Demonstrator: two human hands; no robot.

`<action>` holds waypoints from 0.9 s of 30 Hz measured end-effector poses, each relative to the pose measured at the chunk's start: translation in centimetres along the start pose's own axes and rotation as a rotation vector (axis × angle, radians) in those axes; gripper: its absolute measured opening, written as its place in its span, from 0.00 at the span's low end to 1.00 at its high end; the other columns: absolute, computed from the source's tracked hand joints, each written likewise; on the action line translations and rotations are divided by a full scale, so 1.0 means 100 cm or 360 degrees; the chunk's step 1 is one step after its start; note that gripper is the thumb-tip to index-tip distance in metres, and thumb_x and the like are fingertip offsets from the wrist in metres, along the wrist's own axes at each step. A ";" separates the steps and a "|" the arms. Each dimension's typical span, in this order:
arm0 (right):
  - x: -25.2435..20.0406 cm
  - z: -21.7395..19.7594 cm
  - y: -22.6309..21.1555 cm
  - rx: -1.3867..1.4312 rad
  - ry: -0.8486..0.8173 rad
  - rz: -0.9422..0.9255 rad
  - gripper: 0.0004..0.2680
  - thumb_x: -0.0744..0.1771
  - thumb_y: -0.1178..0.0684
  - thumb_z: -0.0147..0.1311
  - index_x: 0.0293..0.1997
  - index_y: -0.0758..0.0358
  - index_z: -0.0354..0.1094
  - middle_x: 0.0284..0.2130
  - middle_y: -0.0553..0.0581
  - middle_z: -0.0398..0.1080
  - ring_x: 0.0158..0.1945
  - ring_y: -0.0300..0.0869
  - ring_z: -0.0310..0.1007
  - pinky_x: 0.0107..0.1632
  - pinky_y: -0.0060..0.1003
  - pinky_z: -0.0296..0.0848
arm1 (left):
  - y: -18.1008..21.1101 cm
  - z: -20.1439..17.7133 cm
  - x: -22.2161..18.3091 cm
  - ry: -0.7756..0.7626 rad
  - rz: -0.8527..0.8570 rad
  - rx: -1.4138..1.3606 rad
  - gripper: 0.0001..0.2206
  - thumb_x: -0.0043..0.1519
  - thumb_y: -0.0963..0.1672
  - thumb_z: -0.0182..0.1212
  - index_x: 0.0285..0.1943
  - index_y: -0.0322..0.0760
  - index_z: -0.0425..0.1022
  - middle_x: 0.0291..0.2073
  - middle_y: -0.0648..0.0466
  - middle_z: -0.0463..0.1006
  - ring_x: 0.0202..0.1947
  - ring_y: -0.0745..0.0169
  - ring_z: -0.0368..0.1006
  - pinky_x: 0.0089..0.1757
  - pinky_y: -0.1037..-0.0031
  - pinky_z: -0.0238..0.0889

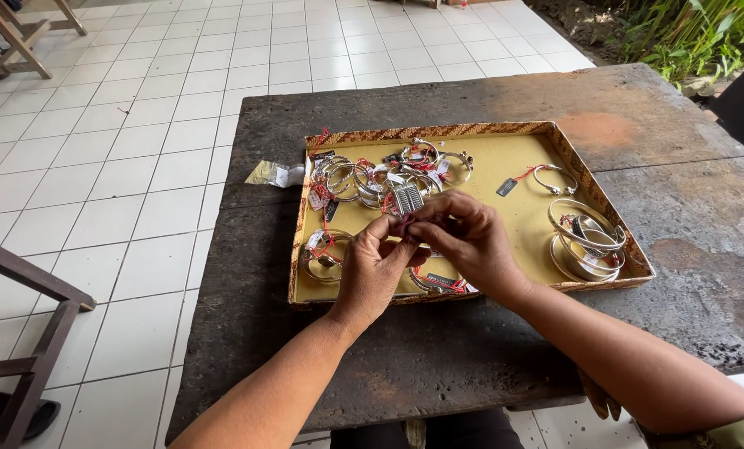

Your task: Inspecting and polishing metal bracelets from a tray using a small cloth

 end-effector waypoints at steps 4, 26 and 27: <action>0.003 0.006 0.002 0.0314 0.0053 0.0179 0.06 0.65 0.61 0.64 0.41 0.71 0.72 0.28 0.64 0.75 0.33 0.42 0.76 0.35 0.33 0.77 | 0.024 0.005 -0.006 -0.0020 0.0179 0.0246 0.06 0.63 0.44 0.65 0.38 0.36 0.79 0.29 0.50 0.81 0.30 0.64 0.80 0.35 0.69 0.79; 0.005 -0.001 0.019 0.0564 0.0045 0.0247 0.05 0.68 0.61 0.58 0.42 0.64 0.64 0.32 0.57 0.76 0.35 0.37 0.77 0.41 0.29 0.76 | 0.026 0.013 -0.010 -0.0093 0.0265 0.0408 0.04 0.64 0.42 0.63 0.37 0.37 0.78 0.27 0.47 0.82 0.30 0.62 0.78 0.36 0.69 0.76; 0.003 0.001 0.019 0.0539 0.0010 0.0225 0.05 0.67 0.63 0.58 0.42 0.64 0.65 0.33 0.58 0.76 0.37 0.38 0.77 0.41 0.29 0.75 | 0.025 0.010 -0.010 -0.0069 0.0254 0.0356 0.04 0.65 0.43 0.63 0.39 0.39 0.79 0.30 0.46 0.83 0.32 0.60 0.78 0.39 0.68 0.76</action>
Point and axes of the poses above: each hand's wrist, its own x-axis towards the middle knuckle, its own z-axis out of the palm, y = z × x, the point moved 10 cm from there along x, towards the middle knuckle
